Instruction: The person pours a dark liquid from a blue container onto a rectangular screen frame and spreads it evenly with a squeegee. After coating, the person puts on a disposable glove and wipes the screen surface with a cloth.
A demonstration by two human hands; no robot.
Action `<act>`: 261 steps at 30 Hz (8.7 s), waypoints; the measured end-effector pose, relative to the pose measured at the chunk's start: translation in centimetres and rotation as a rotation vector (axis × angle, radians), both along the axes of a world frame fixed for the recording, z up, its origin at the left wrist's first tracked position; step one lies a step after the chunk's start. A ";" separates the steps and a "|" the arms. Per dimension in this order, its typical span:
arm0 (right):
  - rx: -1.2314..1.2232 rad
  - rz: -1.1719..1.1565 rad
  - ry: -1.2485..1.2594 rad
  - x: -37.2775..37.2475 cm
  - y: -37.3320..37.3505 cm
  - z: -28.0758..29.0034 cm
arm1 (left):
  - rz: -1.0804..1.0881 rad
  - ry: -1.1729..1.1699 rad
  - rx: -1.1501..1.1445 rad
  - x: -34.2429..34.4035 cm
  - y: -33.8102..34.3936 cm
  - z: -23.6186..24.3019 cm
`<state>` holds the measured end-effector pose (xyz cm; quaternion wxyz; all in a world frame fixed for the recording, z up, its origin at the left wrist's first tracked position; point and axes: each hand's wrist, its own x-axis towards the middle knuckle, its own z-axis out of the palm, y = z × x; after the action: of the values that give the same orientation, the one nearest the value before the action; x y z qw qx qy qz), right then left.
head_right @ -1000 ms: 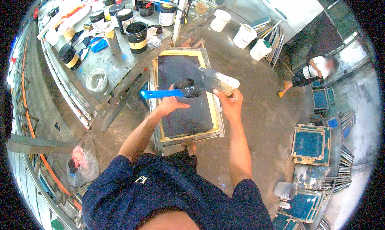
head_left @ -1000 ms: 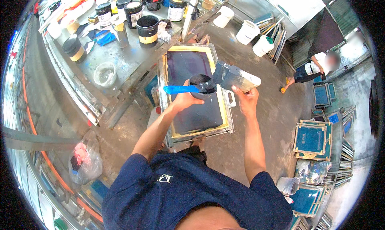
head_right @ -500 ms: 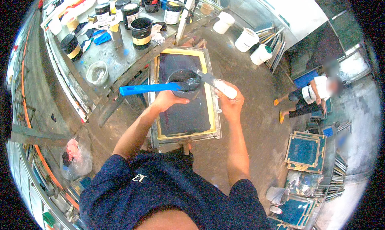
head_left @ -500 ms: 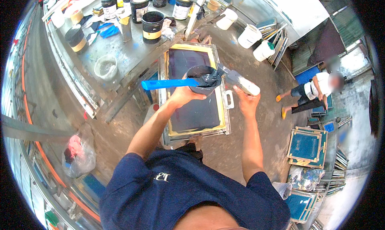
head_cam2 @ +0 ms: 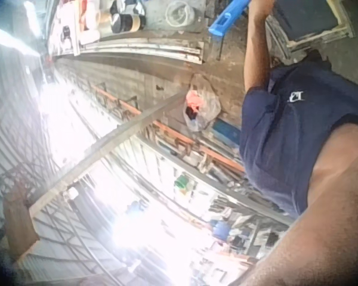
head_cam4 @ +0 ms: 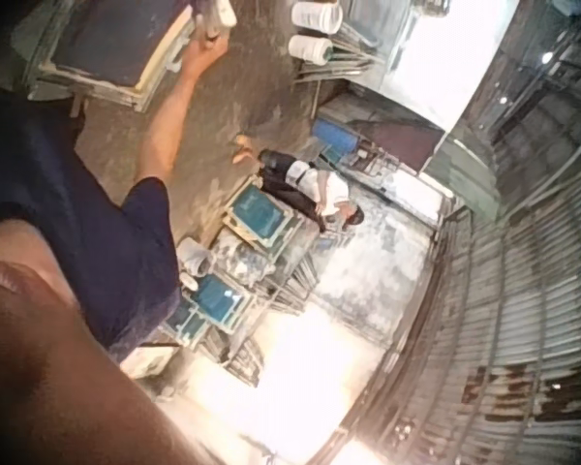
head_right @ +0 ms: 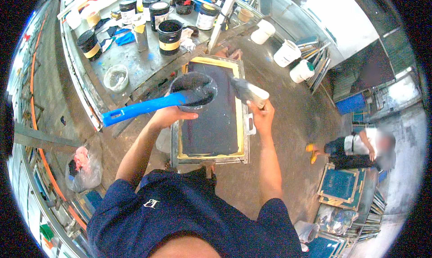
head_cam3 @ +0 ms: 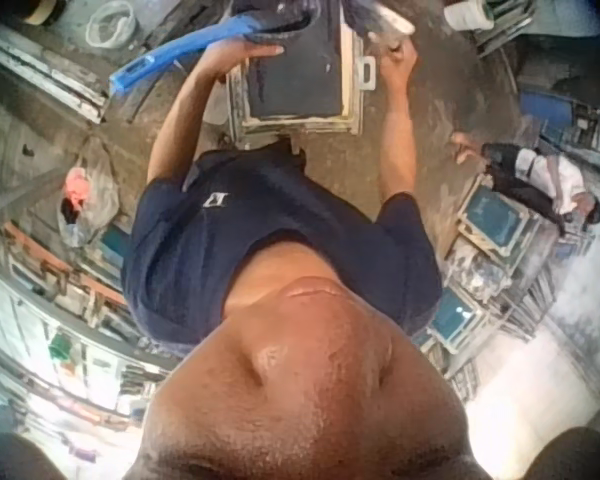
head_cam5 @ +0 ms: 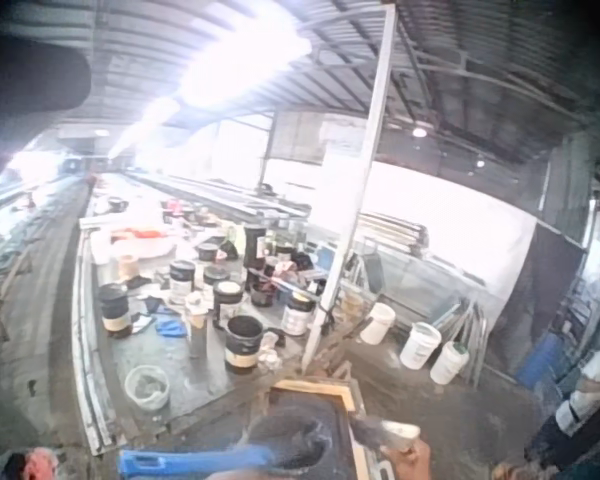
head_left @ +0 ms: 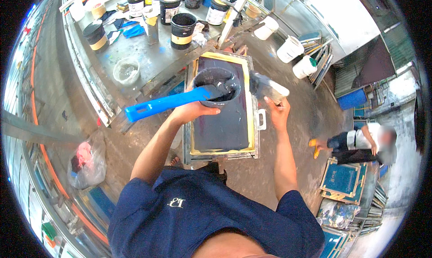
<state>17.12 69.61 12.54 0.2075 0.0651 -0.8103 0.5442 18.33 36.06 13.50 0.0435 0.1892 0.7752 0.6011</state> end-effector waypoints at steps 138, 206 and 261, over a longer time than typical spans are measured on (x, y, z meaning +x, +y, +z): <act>-0.046 1.707 -0.387 -28.7 0.6 -2.0 | 1.742 0.031 0.132 -3.2 32.7 -16.7; 1.031 2.185 1.327 -19.0 -6.3 -15.8 | 2.194 -0.179 0.362 8.2 48.6 -12.7; 0.520 1.635 0.327 -27.6 -3.1 -6.7 | 1.911 -0.142 -0.138 3.8 35.5 -10.7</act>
<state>-10.44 66.52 5.83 -0.1555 0.7486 -0.5683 0.3042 22.18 71.60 2.81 -0.4068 -0.5625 0.6313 0.3459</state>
